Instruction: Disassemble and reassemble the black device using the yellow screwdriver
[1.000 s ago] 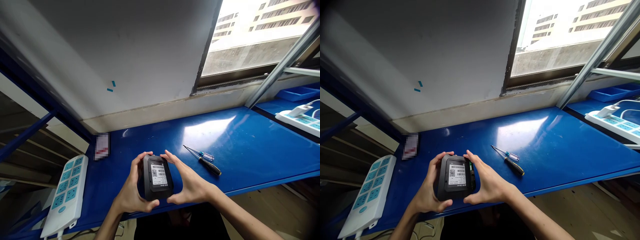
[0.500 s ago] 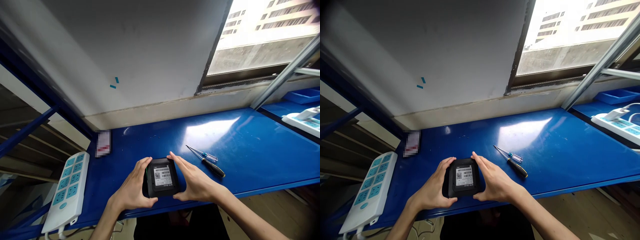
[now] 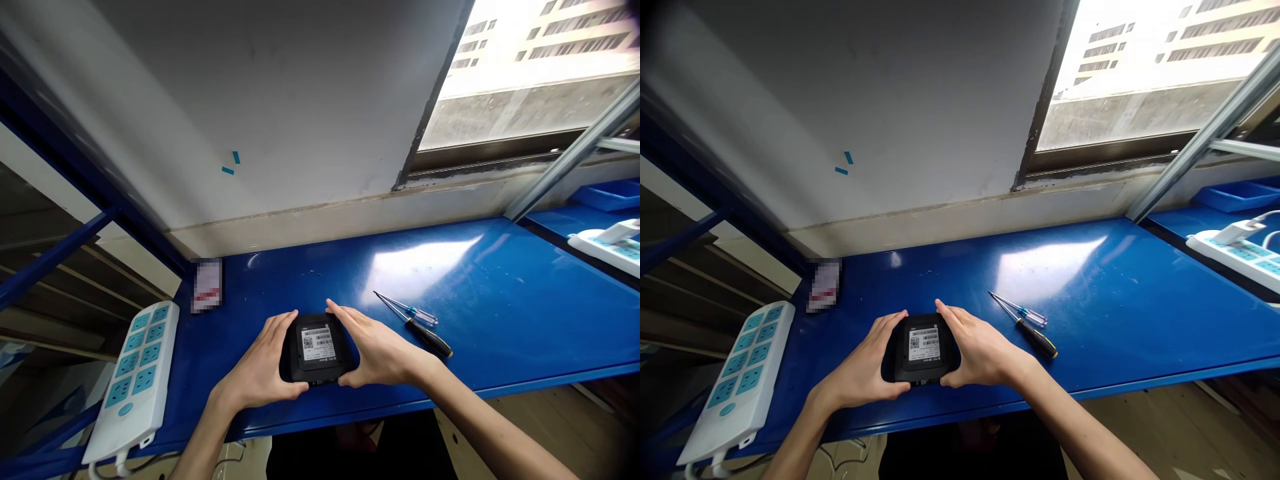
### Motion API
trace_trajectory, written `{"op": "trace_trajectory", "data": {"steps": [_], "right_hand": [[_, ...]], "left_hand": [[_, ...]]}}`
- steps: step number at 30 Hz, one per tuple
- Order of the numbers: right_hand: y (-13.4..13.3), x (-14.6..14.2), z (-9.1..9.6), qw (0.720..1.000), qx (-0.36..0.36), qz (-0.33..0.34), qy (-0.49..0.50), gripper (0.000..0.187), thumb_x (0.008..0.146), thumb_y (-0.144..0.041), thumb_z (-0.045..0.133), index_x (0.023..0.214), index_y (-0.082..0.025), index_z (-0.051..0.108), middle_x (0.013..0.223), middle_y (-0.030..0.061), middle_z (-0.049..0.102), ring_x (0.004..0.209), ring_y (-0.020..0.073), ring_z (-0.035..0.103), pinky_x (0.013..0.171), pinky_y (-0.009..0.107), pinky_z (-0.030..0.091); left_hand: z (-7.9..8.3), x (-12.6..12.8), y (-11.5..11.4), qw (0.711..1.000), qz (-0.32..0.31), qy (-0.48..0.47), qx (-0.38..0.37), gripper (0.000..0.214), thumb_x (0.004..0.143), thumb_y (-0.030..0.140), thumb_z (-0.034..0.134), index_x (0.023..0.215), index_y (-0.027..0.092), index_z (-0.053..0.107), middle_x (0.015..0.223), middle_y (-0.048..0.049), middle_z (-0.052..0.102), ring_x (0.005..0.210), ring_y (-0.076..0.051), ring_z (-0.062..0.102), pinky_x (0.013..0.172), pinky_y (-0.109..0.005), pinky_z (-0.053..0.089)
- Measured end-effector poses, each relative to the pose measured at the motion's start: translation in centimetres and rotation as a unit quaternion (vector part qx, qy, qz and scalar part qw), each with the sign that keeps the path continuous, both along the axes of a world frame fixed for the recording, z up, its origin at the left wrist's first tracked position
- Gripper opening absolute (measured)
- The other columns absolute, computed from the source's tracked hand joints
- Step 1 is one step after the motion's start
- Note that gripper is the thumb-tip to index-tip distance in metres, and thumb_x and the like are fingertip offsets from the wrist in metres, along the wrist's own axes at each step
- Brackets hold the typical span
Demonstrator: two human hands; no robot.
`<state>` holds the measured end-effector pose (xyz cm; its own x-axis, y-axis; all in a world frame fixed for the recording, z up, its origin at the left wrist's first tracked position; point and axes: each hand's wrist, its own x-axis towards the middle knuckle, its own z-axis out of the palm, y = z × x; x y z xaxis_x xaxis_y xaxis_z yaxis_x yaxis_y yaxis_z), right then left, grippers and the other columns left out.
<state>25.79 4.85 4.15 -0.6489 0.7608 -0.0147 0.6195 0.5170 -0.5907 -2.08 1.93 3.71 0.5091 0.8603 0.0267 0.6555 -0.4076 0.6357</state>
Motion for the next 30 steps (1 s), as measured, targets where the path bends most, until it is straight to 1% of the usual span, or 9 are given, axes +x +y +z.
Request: {"op": "trace_trajectory", "data": {"steps": [3,6,10,15,17,20,23,27,30], "right_hand": [[0.3,-0.1,0.0,1.000,-0.003,0.008,0.001,0.130,0.058,-0.034,0.089,0.163,-0.015,0.015,0.159,0.0235,0.040,0.146,0.0392,0.041,0.112,0.054,0.045],[0.4,0.0,0.1,1.000,-0.008,0.010,-0.001,0.128,0.058,-0.034,0.090,0.162,-0.017,0.018,0.159,0.0216,0.041,0.146,0.0393,0.041,0.113,0.054,0.044],[0.3,-0.1,0.5,1.000,-0.021,0.009,-0.013,0.124,0.059,-0.032,0.089,0.162,-0.015,0.021,0.160,0.0225,0.040,0.146,0.0400,0.041,0.113,0.055,0.044],[0.1,-0.1,0.9,0.999,-0.038,0.012,-0.027,0.123,0.060,-0.031,0.089,0.161,-0.011,0.021,0.162,0.0235,0.037,0.148,0.0373,0.040,0.114,0.052,0.045],[0.0,-0.1,0.8,0.999,-0.042,0.012,-0.025,0.124,0.060,-0.032,0.090,0.161,-0.013,0.021,0.162,0.0231,0.036,0.148,0.0377,0.039,0.115,0.053,0.044],[-0.2,0.0,0.5,0.999,-0.039,0.011,-0.008,0.125,0.059,-0.033,0.090,0.162,-0.019,0.020,0.161,0.0222,0.038,0.147,0.0398,0.040,0.112,0.056,0.046],[-0.3,0.1,0.2,0.999,-0.034,0.011,0.003,0.125,0.060,-0.032,0.090,0.163,-0.022,0.019,0.161,0.0215,0.038,0.147,0.0401,0.041,0.112,0.056,0.046],[-0.3,0.1,0.0,0.999,-0.035,0.008,0.006,0.125,0.060,-0.032,0.092,0.162,-0.022,0.021,0.161,0.0209,0.039,0.146,0.0391,0.042,0.113,0.055,0.045],[-0.3,0.2,-0.2,0.999,-0.044,0.003,-0.006,0.126,0.059,-0.033,0.093,0.162,-0.019,0.022,0.162,0.0220,0.037,0.148,0.0382,0.040,0.115,0.054,0.044]], "left_hand": [[-0.4,-0.1,-0.2,1.000,0.007,-0.003,-0.010,0.108,0.071,0.028,0.084,0.159,0.029,0.021,0.158,-0.0134,0.037,0.148,-0.040,0.031,0.117,-0.065,0.036],[-0.5,-0.1,-0.5,1.000,0.011,-0.005,-0.019,0.106,0.073,0.028,0.083,0.159,0.030,0.021,0.159,-0.0132,0.035,0.149,-0.039,0.030,0.118,-0.065,0.035],[-0.3,0.1,-0.9,0.999,0.017,-0.005,-0.032,0.104,0.074,0.028,0.083,0.159,0.029,0.022,0.159,-0.0134,0.035,0.150,-0.038,0.030,0.119,-0.063,0.035],[0.1,0.2,-1.3,0.999,0.020,-0.011,-0.041,0.103,0.076,0.027,0.081,0.159,0.032,0.020,0.161,-0.0121,0.032,0.150,-0.038,0.032,0.118,-0.060,0.038],[0.1,0.1,-1.5,0.999,0.020,-0.012,-0.047,0.103,0.077,0.027,0.081,0.159,0.032,0.020,0.162,-0.0122,0.030,0.150,-0.038,0.032,0.118,-0.060,0.037],[0.1,0.1,-1.7,0.998,0.023,-0.012,-0.055,0.102,0.077,0.028,0.081,0.159,0.032,0.021,0.164,-0.0121,0.029,0.151,-0.038,0.031,0.119,-0.060,0.037],[0.0,0.2,-1.7,0.998,0.027,-0.012,-0.061,0.101,0.077,0.027,0.081,0.159,0.032,0.021,0.165,-0.0118,0.026,0.151,-0.038,0.030,0.119,-0.059,0.036],[-0.1,0.3,-1.8,0.997,0.030,-0.011,-0.072,0.103,0.078,0.026,0.080,0.160,0.031,0.018,0.166,-0.0119,0.023,0.153,-0.037,0.027,0.121,-0.060,0.033],[-0.1,0.3,-1.9,0.996,0.033,-0.010,-0.081,0.104,0.078,0.026,0.081,0.160,0.031,0.017,0.168,-0.0116,0.021,0.153,-0.037,0.026,0.121,-0.060,0.032]]}}
